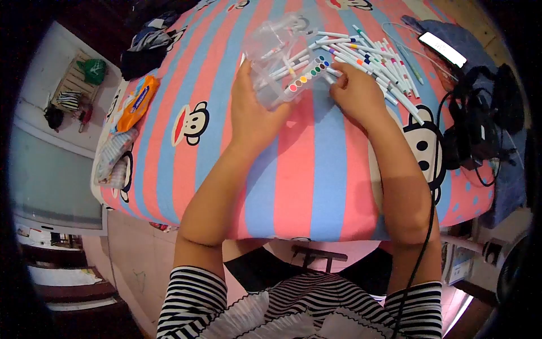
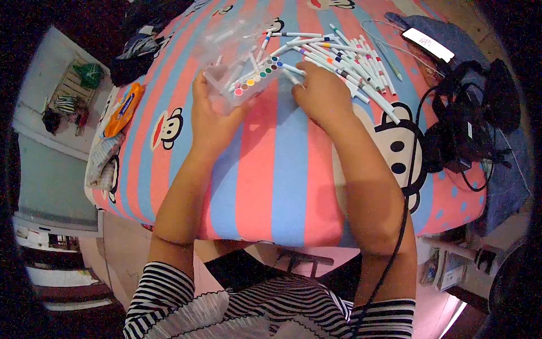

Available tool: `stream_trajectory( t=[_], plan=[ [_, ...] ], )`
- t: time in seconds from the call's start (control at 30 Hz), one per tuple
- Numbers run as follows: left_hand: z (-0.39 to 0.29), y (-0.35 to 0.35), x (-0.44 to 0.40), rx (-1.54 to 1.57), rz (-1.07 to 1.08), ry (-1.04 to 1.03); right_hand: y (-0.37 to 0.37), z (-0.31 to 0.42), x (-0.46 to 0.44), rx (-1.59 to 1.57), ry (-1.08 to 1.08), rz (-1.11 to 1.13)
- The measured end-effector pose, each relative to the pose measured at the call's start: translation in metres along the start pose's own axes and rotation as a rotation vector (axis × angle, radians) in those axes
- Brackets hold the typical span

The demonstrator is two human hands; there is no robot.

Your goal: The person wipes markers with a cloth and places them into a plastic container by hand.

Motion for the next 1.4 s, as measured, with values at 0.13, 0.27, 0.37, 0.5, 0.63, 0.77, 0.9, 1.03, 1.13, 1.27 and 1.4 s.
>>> stream_trajectory(
  t=[0.13,0.27,0.37,0.5,0.63,0.77,0.9,1.03,1.13,1.27,1.4],
  plan=[
    [-0.002,0.002,0.003,-0.057,-0.033,-0.012,0.032,-0.008,-0.005,-0.393,0.004,-0.181],
    [-0.002,0.000,0.005,-0.043,-0.019,0.011,0.068,-0.013,-0.001,-0.837,0.023,-0.391],
    [-0.001,-0.001,0.003,-0.040,-0.025,-0.026,0.102,0.028,0.025,-1.051,0.244,-0.521],
    [0.004,-0.005,0.005,0.011,0.021,-0.016,0.093,0.039,0.029,-1.002,0.372,-0.480],
    [-0.002,-0.005,0.005,-0.035,0.034,-0.021,0.087,0.053,0.040,-0.976,0.478,-0.481],
    [-0.004,-0.007,0.005,-0.043,0.020,-0.085,0.081,0.062,0.046,-0.949,0.550,-0.500],
    [-0.005,-0.007,0.004,-0.021,0.023,-0.082,0.068,0.067,0.042,-0.826,0.616,-0.431],
    [-0.003,-0.007,0.005,-0.011,0.027,-0.058,0.067,0.077,0.045,-0.598,0.620,-0.425],
    [-0.009,-0.004,0.004,-0.014,0.031,-0.073,0.071,0.073,0.043,-0.566,0.595,-0.453],
    [-0.007,-0.004,0.004,-0.052,0.025,-0.074,0.083,0.054,0.033,-0.571,0.517,-0.496],
    [-0.008,-0.004,0.004,-0.047,0.020,-0.088,0.072,0.018,0.012,-0.471,0.208,-0.354]
  ],
)
Point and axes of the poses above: each hand's wrist, its own x-axis away from the middle knuckle, its own y-axis out of the back of the hand, z = x × y, the point moved 9 cm from there along -x, towards the middle knuckle, and after that the axes turned 11 degrees about -x, right-handed, at the moved point
